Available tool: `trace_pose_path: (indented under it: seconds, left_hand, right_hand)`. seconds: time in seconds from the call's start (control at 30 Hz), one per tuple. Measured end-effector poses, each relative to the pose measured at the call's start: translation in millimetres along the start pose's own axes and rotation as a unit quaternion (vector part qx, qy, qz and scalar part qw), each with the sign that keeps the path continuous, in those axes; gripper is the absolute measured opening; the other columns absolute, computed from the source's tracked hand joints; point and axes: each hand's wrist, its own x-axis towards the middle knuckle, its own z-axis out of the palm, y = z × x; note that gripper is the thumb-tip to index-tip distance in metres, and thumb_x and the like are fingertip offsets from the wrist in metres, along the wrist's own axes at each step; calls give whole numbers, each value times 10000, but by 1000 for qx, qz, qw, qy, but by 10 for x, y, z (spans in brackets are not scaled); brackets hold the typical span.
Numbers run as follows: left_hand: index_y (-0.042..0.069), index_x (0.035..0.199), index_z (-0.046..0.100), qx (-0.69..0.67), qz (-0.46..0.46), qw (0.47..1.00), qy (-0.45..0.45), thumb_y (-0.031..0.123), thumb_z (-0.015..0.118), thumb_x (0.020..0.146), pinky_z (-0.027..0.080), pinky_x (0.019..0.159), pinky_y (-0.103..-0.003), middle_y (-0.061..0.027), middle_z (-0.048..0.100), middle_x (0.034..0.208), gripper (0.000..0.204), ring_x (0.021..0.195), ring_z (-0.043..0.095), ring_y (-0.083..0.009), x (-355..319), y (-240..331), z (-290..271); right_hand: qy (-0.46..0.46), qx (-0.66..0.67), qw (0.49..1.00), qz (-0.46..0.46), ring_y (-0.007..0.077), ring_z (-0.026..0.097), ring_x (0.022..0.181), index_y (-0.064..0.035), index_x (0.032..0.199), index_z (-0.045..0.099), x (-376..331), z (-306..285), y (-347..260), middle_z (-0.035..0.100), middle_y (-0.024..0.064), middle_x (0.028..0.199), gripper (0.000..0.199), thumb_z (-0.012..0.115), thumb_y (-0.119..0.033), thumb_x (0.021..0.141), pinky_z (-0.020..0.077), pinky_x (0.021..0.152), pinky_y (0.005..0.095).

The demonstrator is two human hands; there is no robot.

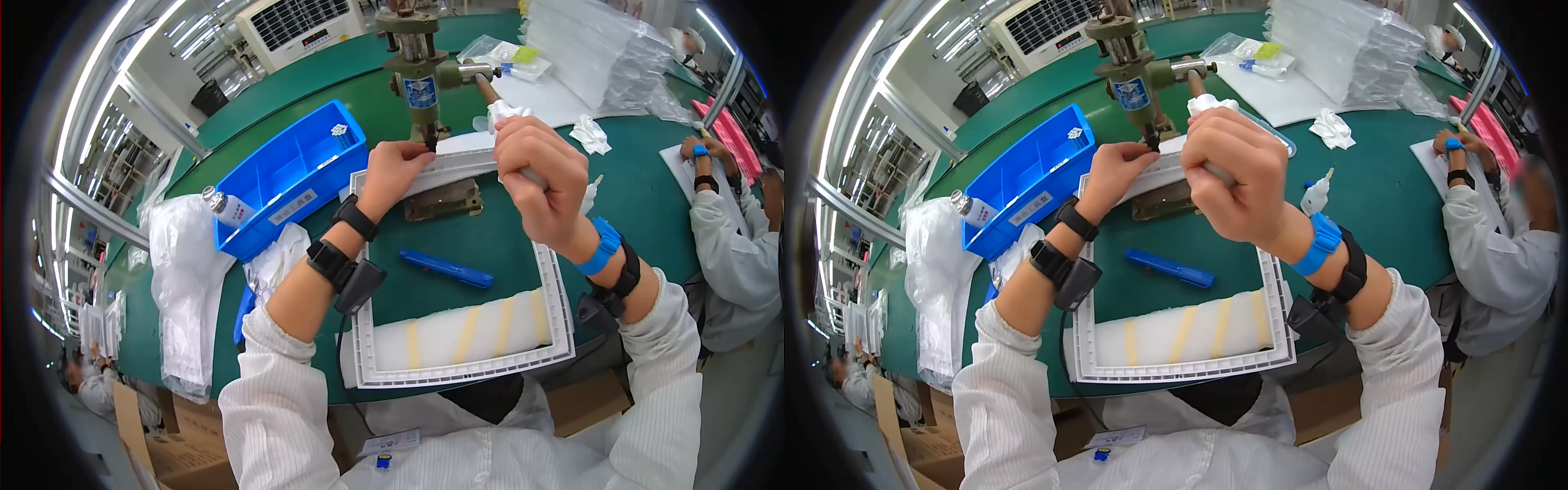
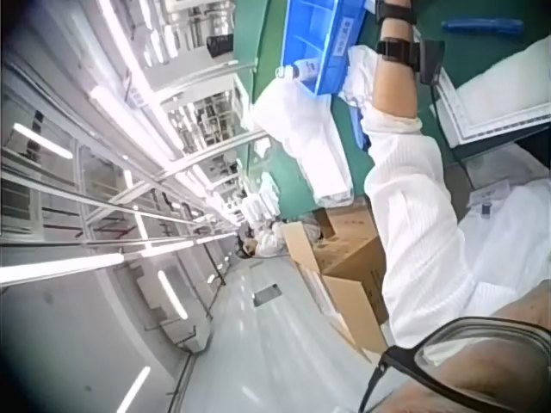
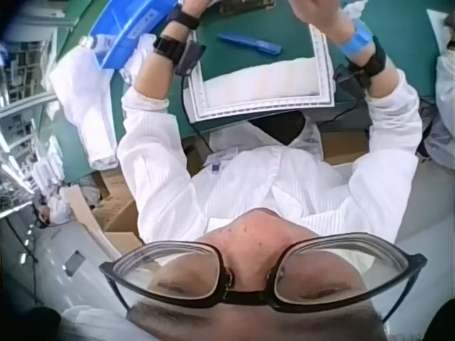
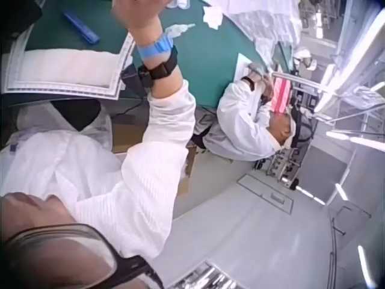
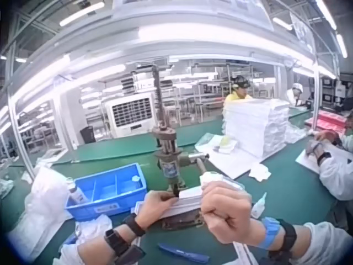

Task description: Applying glue and assembling plastic frames in a factory setting.

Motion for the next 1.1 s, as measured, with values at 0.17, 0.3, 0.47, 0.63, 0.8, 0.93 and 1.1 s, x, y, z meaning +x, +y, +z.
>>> trace_pose_path:
  seconds: [0.17, 0.3, 0.47, 0.63, 0.8, 0.93, 1.1]
  left_hand:
    - [-43, 967, 728, 33, 17, 999, 7, 196, 730, 816, 514, 683, -275, -158, 735, 833, 283, 720, 671, -147, -15, 50, -20]
    - [-40, 965, 730, 45, 24, 998, 21, 198, 734, 815, 514, 672, -273, -154, 736, 827, 282, 703, 666, -142, -19, 56, -5]
    - [-39, 973, 729, 29, 16, 999, 10, 200, 736, 816, 514, 673, -270, -149, 738, 833, 286, 710, 668, -135, -9, 35, -2]
    - [-41, 974, 728, 38, 5, 999, 8, 197, 734, 817, 517, 679, -271, -152, 738, 846, 285, 717, 673, -140, -23, 33, -17]
    - [-36, 974, 731, 33, 10, 999, 8, 194, 733, 812, 522, 682, -278, -163, 737, 856, 281, 715, 680, -152, -19, 25, -20]
    - [-33, 970, 734, 38, 11, 999, 15, 193, 735, 807, 524, 681, -280, -167, 736, 850, 279, 713, 680, -153, -21, 35, -10]
    - [-30, 966, 736, 42, 9, 999, 10, 191, 739, 800, 526, 687, -281, -171, 735, 857, 277, 717, 682, -158, -25, 47, -12]
  right_hand:
    - [-6, 21, 1000, 17, 221, 483, 572, 12, 696, 541, 139, -46, 11, 514, 100, 646, 37, 507, 4, 685, 460, 610, 317]
    - [5, 55, 997, 62, 158, 443, 559, 23, 726, 545, 243, -54, 24, 503, 89, 645, 64, 504, -18, 753, 353, 514, 275]
    - [10, 50, 996, 76, 168, 442, 559, 23, 726, 544, 208, -55, -23, 506, 92, 649, 58, 509, -19, 746, 387, 542, 279]
    - [-3, 21, 1000, 22, 248, 472, 582, 15, 711, 541, 27, -23, -22, 503, 104, 647, 39, 504, 10, 704, 484, 683, 332]
    - [-58, 1, 998, 19, 280, 527, 633, -8, 679, 547, -38, -46, -54, 510, 101, 646, 56, 515, 16, 639, 518, 813, 404]
    - [-70, -19, 997, 11, 269, 545, 648, -26, 653, 556, -133, -27, -33, 513, 87, 630, 63, 524, 15, 617, 524, 837, 418]
    - [-138, -61, 988, -12, 259, 562, 655, -60, 617, 566, -337, 28, 27, 531, 66, 613, 74, 541, 0, 580, 525, 867, 421]
